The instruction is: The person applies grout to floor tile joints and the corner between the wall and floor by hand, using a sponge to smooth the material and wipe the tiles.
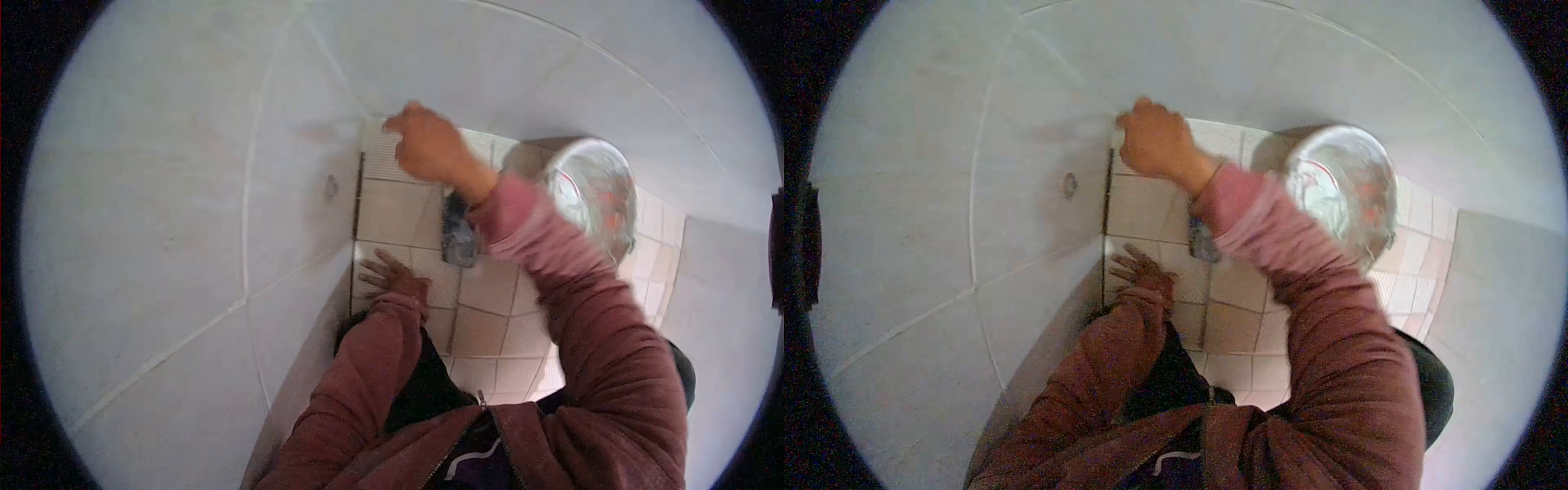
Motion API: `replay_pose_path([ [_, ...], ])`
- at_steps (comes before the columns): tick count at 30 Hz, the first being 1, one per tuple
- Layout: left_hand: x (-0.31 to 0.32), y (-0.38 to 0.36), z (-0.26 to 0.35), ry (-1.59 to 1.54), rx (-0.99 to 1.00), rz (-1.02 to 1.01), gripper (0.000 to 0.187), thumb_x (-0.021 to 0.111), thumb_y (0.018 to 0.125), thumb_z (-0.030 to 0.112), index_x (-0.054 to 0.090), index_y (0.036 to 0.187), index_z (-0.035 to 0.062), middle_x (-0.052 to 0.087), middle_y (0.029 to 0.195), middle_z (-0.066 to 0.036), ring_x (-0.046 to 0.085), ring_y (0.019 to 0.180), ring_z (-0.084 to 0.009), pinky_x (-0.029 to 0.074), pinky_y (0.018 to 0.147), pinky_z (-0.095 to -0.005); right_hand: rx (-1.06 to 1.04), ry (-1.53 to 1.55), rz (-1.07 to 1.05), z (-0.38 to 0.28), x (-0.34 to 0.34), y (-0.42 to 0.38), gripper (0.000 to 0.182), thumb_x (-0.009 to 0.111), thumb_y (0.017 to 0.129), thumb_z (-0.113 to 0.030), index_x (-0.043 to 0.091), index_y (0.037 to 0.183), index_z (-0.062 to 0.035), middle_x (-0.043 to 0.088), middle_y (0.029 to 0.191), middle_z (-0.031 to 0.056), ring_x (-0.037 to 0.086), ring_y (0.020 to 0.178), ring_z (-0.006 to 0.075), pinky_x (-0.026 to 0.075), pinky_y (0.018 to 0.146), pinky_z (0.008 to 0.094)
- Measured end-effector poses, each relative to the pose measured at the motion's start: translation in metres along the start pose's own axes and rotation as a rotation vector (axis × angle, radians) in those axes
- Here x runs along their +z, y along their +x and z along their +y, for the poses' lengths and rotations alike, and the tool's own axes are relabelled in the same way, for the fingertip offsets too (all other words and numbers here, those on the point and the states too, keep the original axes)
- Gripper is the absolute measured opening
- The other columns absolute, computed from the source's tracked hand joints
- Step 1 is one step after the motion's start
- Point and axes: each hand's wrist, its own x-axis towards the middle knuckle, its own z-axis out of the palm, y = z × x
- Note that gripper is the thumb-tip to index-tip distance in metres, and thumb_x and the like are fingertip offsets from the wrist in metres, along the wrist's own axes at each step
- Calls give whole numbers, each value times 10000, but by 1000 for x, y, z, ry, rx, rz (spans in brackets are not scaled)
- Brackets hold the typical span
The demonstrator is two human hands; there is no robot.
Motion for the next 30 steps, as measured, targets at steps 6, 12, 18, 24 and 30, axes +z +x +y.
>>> replay_pose_path([
  [6,23,1,-2,243,17,212,1093,680,602,502,-21,1362,145,50,1397,-213,102,1260,-438,221,916,-637,-172,-40,-883,66,-177,-61,221,471,641,-58,572,821,22,588,733,161,561,716,272,431,662,361],
  [12,81,44,-11,295,-68,688,995,616,649,521,26,1365,161,84,1399,-197,151,1251,-438,274,923,-594,-20,-222,-787,192,-143,-171,276,483,641,-53,632,871,-24,617,851,165,588,784,305,456,702,398],
  [18,84,59,-8,599,-256,770,796,482,763,477,42,1365,196,148,1393,-179,221,1240,-408,273,960,-540,-121,-346,-874,275,-49,-221,204,621,539,-36,641,737,7,617,772,157,599,697,278,470,593,353],
  [24,51,36,-10,753,-170,312,766,455,788,449,19,1364,194,101,1400,-181,188,1246,-419,215,963,-588,-66,-410,-1022,262,-47,-219,270,491,640,-81,622,866,-12,605,818,190,590,757,342,465,658,411],
  [30,45,32,4,-6,-102,401,1130,688,566,468,-72,1356,193,-21,1403,-201,10,1266,-445,166,961,-618,-85,-385,-1006,279,-23,-220,234,496,658,-122,621,809,6,600,801,206,589,727,350,465,633,406],
])
